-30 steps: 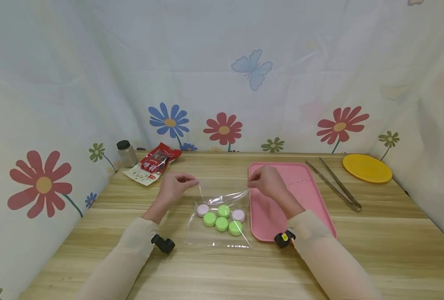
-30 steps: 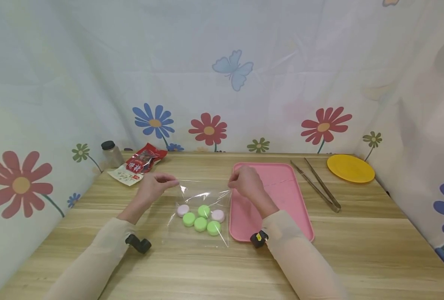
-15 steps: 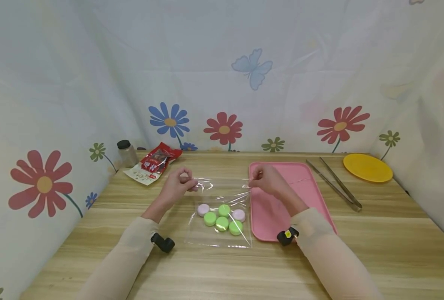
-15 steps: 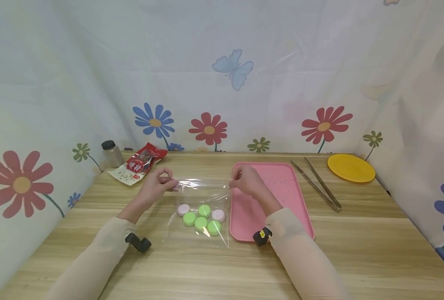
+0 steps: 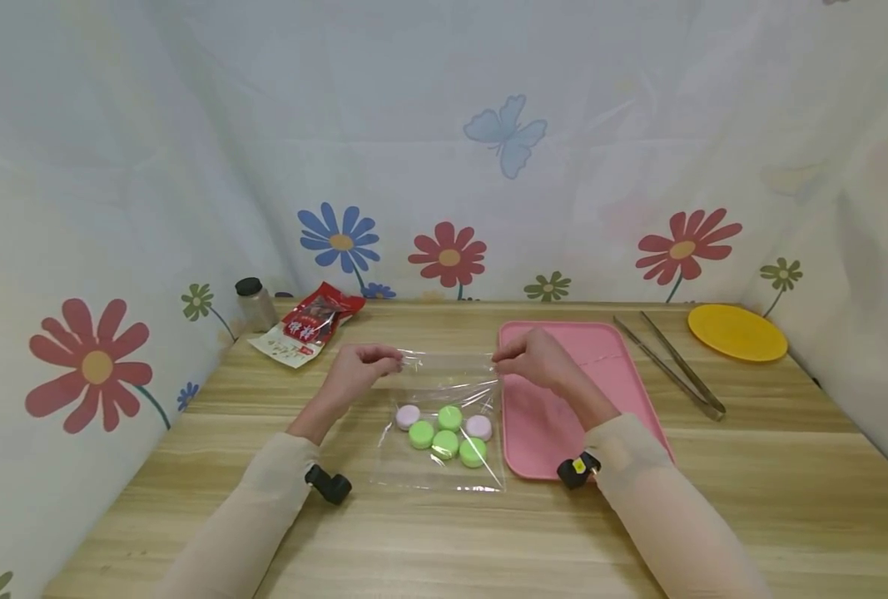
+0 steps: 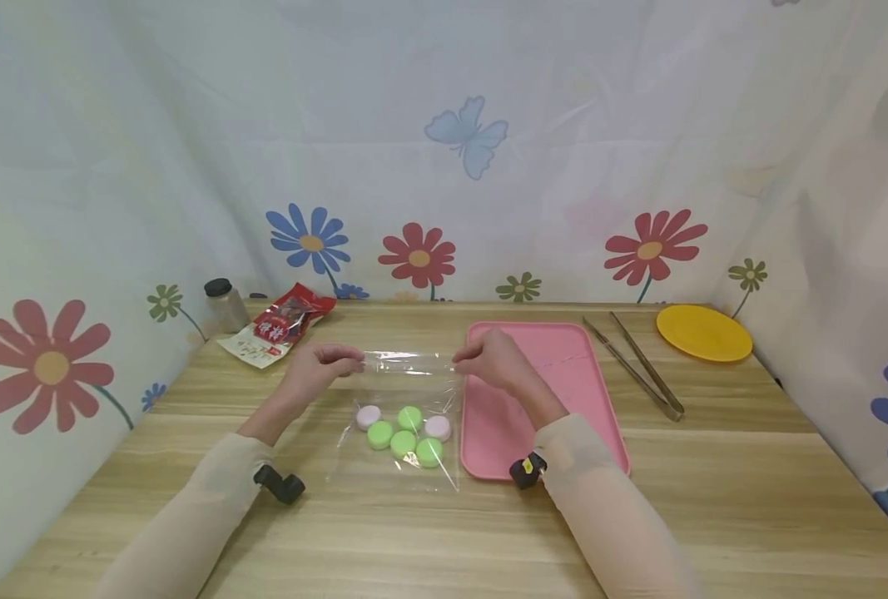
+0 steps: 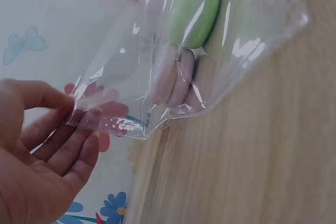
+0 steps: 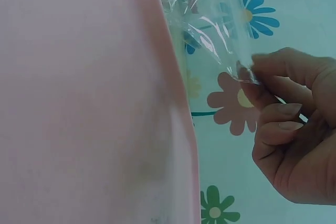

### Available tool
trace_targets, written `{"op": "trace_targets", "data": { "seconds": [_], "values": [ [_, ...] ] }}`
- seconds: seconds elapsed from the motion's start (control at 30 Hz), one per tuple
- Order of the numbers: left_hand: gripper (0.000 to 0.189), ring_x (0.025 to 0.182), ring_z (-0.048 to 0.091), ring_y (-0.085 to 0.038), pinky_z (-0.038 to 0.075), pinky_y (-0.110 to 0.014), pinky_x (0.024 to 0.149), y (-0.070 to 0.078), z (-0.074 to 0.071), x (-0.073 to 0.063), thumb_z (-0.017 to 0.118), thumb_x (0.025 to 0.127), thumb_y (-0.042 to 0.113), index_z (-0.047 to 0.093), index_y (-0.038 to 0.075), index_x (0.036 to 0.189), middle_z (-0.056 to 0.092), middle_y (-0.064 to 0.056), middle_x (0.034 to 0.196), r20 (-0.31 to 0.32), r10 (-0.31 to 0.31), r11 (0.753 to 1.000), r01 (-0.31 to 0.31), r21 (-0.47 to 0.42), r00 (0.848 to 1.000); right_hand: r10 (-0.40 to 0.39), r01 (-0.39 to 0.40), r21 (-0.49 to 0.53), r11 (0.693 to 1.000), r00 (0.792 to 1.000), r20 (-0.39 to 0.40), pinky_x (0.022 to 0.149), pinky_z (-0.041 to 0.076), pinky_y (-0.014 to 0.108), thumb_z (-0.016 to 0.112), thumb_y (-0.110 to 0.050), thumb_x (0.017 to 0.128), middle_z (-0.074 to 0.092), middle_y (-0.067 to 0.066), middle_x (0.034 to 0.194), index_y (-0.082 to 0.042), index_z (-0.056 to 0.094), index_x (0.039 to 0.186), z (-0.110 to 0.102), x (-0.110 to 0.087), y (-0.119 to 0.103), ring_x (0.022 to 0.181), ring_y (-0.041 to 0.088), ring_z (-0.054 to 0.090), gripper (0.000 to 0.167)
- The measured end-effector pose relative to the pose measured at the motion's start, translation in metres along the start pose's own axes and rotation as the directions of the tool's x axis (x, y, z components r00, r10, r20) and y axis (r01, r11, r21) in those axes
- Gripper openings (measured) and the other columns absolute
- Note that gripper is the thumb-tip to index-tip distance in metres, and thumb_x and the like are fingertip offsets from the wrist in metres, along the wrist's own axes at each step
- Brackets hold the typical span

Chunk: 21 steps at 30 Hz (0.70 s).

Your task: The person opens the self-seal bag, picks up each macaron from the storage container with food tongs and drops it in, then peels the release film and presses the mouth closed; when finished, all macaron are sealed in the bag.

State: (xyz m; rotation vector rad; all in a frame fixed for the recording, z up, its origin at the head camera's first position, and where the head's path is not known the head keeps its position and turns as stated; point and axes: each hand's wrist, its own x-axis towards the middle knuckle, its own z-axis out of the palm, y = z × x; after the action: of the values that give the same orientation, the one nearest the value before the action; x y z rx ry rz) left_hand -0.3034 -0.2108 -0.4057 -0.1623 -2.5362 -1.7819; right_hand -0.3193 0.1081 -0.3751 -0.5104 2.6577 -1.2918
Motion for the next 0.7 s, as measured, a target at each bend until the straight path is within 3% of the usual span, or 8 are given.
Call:
{"op": "trace_targets", "data": {
  "seconds": [0.13,0.27,0.43,0.7],
  "values": [
    [0.027,0.093,0.069,-0.018,0.054,-0.043,0.091,0.0017,0.0010,-0.0018,0.078,0.089,0.022,0.076,0.003,0.107,0.075,-0.007,0.099,-0.042,-0.033,0.999,0.034,0.023,0.999,0.004,-0.004,-0.006,1.000,1.000,-0.022,0.091,0.053,0.040,0.077,-0.017,0.089,0.075,0.002,0.102,-0.006,0.078,0.109,0.0016,0.0014,0.0001,0.102,0.020,0.065,0.022],
    [0.022,0.087,0.070,-0.018,0.057,-0.041,0.086,0.0020,0.0001,-0.0027,0.078,0.089,0.016,0.076,0.001,0.105,0.076,-0.008,0.096,-0.064,-0.023,0.999,0.026,0.043,0.998,0.012,-0.012,-0.011,1.000,0.999,-0.035,0.088,0.053,0.038,0.078,-0.014,0.088,0.076,0.001,0.099,-0.007,0.079,0.106,0.0026,0.0027,-0.0005,0.098,0.019,0.065,0.020],
    [0.021,0.085,0.070,-0.018,0.057,-0.045,0.086,0.0013,-0.0014,-0.0024,0.077,0.089,0.011,0.076,0.000,0.106,0.076,-0.009,0.095,-0.071,-0.026,0.998,0.031,0.061,0.997,-0.001,0.000,-0.014,1.000,0.999,-0.048,0.088,0.054,0.038,0.079,-0.015,0.087,0.076,0.000,0.098,-0.008,0.080,0.105,0.0031,0.0036,0.0001,0.097,0.018,0.066,0.019],
    [0.024,0.089,0.071,-0.018,0.058,-0.037,0.084,0.0065,-0.0024,-0.0030,0.077,0.089,0.011,0.075,-0.001,0.109,0.075,-0.009,0.101,-0.047,-0.024,0.993,0.029,0.117,0.999,0.017,-0.018,-0.017,1.000,0.999,-0.042,0.091,0.054,0.040,0.078,-0.012,0.088,0.076,0.002,0.099,-0.008,0.080,0.103,0.0009,0.0034,0.0003,0.100,0.020,0.067,0.016]
  ]
}}
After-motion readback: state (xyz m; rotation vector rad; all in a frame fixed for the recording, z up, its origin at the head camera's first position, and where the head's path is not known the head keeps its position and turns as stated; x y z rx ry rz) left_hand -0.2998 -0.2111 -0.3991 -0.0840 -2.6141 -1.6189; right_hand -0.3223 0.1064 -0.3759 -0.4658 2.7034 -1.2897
